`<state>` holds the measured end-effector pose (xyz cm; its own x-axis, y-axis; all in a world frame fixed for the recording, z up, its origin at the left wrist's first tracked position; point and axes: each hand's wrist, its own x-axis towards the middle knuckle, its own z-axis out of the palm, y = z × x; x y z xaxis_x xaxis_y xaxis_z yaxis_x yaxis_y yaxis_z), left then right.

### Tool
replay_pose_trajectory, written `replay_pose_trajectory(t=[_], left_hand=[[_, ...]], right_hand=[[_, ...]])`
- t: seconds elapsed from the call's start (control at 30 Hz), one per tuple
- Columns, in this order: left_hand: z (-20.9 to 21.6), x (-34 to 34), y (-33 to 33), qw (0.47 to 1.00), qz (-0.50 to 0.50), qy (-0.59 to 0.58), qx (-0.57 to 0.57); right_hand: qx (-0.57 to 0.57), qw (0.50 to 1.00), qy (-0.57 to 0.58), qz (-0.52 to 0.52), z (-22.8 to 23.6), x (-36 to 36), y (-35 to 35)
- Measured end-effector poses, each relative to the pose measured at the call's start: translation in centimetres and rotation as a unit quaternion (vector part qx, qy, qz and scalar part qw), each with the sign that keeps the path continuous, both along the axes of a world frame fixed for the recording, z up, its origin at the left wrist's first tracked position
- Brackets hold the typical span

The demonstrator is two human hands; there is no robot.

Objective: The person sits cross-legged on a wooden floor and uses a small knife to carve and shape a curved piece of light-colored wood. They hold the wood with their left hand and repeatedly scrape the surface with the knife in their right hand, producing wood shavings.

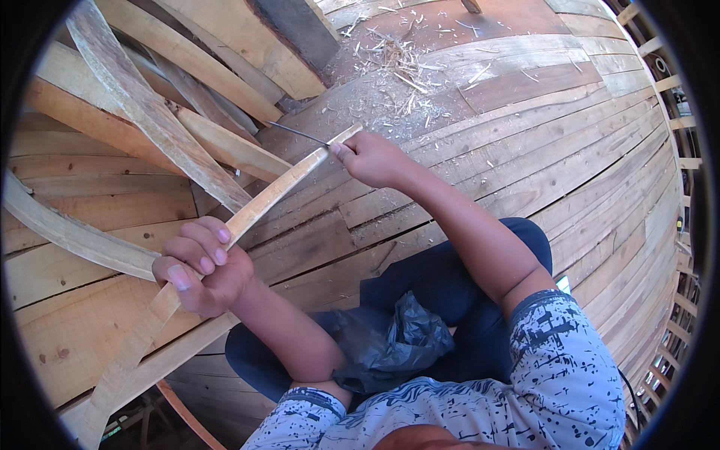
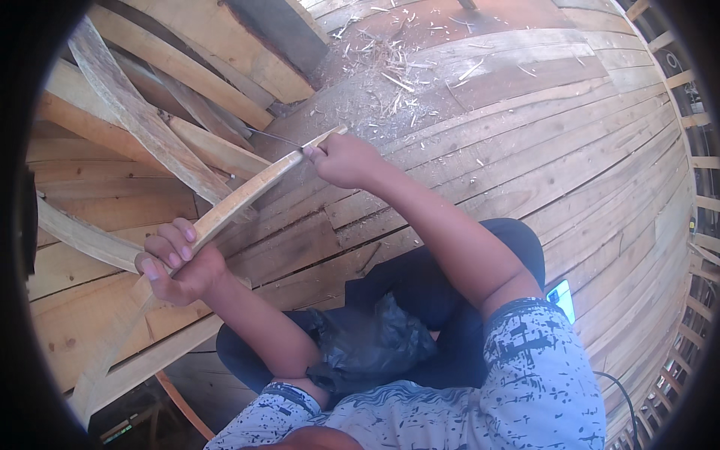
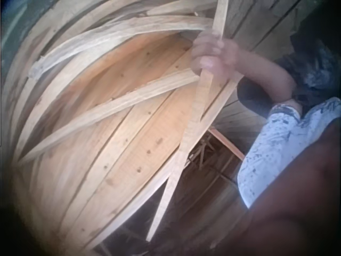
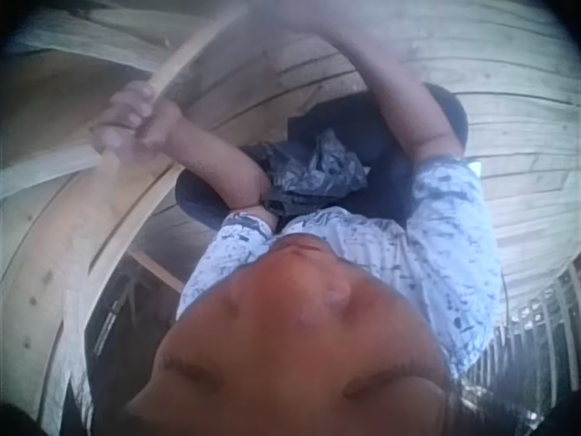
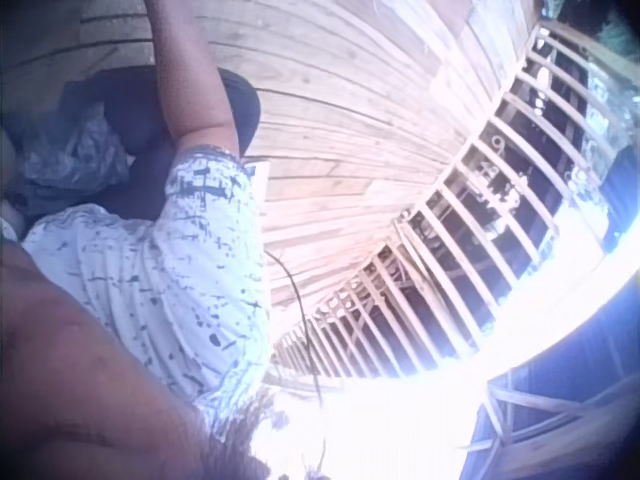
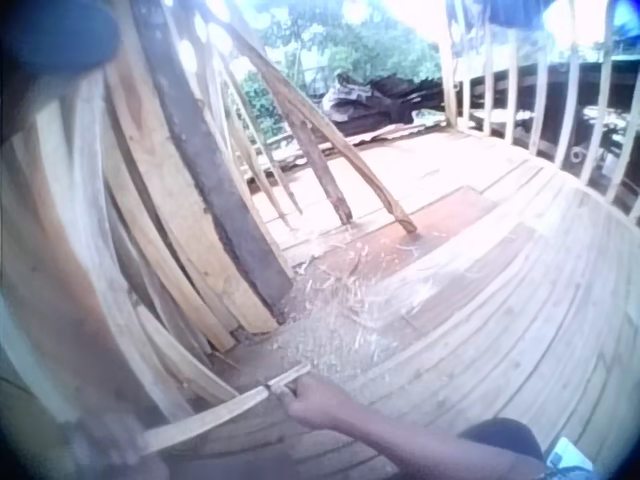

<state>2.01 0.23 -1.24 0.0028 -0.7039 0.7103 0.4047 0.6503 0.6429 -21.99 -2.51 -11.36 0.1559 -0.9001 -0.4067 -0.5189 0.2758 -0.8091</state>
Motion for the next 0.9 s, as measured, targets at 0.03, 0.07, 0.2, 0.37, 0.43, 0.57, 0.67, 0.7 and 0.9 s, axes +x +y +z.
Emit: replay_pose_trajectory(t=[0.03,0.07,0.2,0.37,0.43,0.57,0.67,0.7,0.9], left_hand=[[0.0,-0.1,-0.2,1.000,0.012,0.013,0.011],[-0.1,0.0,-0.4,1.000,-0.005,0.008,0.002],[-0.1,0.2,-0.3,1.000,-0.002,0.007,0.012],[0.3,-0.3,0.0,0.999,-0.014,-0.030,0.004],[0.5,-1.0,-0.1,0.999,-0.023,-0.032,-0.008],[0.4,-0.6,0.1,0.999,-0.023,-0.035,-0.013],[0.6,-1.9,0.1,1.000,-0.005,-0.006,0.001],[0.3,-1.5,0.3,1.000,0.010,0.001,0.015],[0.5,-1.2,0.5,0.997,0.051,0.028,0.058]], right_hand=[[-0.050,0.998,0.025,-0.025,-0.4,0.5,0.5],[-0.100,0.993,0.049,-0.050,-1.5,1.2,0.9],[-0.106,0.990,0.059,-0.066,-1.0,1.1,0.7],[-0.165,0.979,0.099,-0.066,-1.0,1.2,1.8],[-0.116,0.984,0.094,-0.100,-2.5,-0.6,0.7],[-0.100,0.992,0.065,-0.047,-0.2,0.0,1.3],[-0.091,0.995,-0.033,-0.009,0.5,0.1,1.0],[-0.104,0.994,-0.008,-0.023,0.5,0.4,1.5],[-0.119,0.989,0.056,-0.069,-1.1,0.9,1.6]])
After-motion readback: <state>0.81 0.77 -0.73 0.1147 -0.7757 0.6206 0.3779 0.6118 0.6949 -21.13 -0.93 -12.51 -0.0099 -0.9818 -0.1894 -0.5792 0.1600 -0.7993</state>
